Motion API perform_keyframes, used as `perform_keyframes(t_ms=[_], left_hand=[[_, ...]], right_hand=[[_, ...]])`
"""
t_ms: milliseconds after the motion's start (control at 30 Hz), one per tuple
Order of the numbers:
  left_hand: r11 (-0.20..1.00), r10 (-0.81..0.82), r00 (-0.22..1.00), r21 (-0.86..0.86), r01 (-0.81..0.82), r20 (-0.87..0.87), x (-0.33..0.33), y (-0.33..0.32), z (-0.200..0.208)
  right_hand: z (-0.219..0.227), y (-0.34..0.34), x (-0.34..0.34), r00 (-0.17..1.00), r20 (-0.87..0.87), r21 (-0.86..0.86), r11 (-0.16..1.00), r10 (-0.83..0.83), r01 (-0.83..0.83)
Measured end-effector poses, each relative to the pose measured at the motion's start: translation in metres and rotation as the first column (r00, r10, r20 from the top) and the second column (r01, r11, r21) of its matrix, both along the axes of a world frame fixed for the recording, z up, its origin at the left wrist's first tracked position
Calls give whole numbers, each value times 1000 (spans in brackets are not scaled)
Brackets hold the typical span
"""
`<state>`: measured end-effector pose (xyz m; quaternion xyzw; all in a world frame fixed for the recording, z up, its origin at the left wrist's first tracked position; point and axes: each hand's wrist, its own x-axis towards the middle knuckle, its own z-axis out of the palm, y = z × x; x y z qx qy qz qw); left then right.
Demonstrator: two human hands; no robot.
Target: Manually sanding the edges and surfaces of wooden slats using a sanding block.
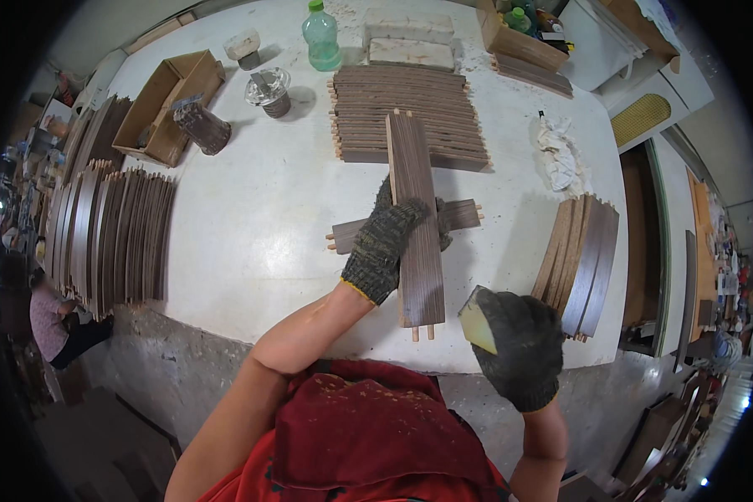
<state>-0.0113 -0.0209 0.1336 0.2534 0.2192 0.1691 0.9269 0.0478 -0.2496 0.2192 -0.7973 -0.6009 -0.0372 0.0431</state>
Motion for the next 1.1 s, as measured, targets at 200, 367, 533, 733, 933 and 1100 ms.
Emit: perform_keyframes(t_ms=[200,367,533,733,933,1100], left_hand=[[1000,-25,1000,-11,26,14,7,-4,-2],[1000,18,999,3,-18,27,4,-11,5],[999,-33,999,-18,33,18,-4,-2,-4],[988,-5,993,-151,23,116,-8,5,-6],[989,-27,992,-139,44,121,-4,4,-11],[943,-82,970,-298,150,228,-6,-1,0]], right_hand=[[18,19,-20,953,-236,170,974,188,-150],[-10,16,-25,967,-48,122,962,251,-244],[-22,-1,-6,997,-70,-36,999,12,-15],[-22,-19,6,965,-121,151,956,-234,251],[-25,-22,8,950,-184,218,932,-252,290],[-28,-23,8,930,-273,243,918,-246,314]])
